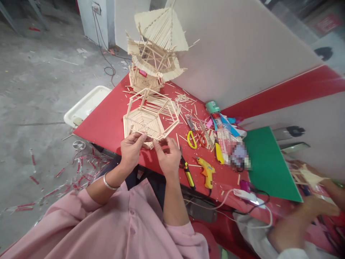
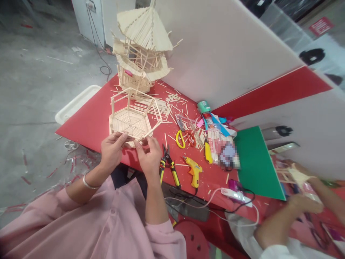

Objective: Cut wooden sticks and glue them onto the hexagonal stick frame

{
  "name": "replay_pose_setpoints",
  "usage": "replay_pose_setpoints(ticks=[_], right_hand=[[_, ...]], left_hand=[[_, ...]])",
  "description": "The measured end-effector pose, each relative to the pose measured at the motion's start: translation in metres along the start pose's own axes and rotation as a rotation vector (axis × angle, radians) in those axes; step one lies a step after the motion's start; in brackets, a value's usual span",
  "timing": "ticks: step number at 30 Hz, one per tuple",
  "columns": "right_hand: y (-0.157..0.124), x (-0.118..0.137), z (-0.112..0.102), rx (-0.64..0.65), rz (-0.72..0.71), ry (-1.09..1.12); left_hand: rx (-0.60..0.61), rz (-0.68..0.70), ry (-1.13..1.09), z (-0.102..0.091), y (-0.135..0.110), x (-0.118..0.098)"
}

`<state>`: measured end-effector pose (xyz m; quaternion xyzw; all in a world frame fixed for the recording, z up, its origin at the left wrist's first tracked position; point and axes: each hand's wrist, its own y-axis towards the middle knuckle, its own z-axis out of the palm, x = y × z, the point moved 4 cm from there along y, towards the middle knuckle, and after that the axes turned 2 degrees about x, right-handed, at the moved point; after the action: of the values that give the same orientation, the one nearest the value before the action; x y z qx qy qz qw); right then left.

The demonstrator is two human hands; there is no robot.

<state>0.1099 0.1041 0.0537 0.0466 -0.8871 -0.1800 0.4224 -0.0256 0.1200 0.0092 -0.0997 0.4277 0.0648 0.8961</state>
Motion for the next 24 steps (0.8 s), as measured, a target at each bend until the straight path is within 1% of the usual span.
replay_pose_setpoints(ticks=[9,13,18,24], right_hand=[[0.0025,0.0037,-0.0006,-0.059,-0.054,-0.037],[0.0021,0.004,-0.0001,-0.065,-0.044,-0.045],[0.0014,0.0011,0.0012,-0.048,-0.021,-0.049],[0.0017,-0.002,0.0016,-0.06,-0.018,-0.048]], left_hand=[[-0.011,0.026,0.006,-0.0023,0.0009,0.0011],[-0.001,0.036,-0.002,-0.0015,0.0009,0.0008],[-0.02,0.031,0.04,-0.0022,0.0011,0.0015],[-0.001,0.014,0.037,-0.0012,0.0004,0.0004]])
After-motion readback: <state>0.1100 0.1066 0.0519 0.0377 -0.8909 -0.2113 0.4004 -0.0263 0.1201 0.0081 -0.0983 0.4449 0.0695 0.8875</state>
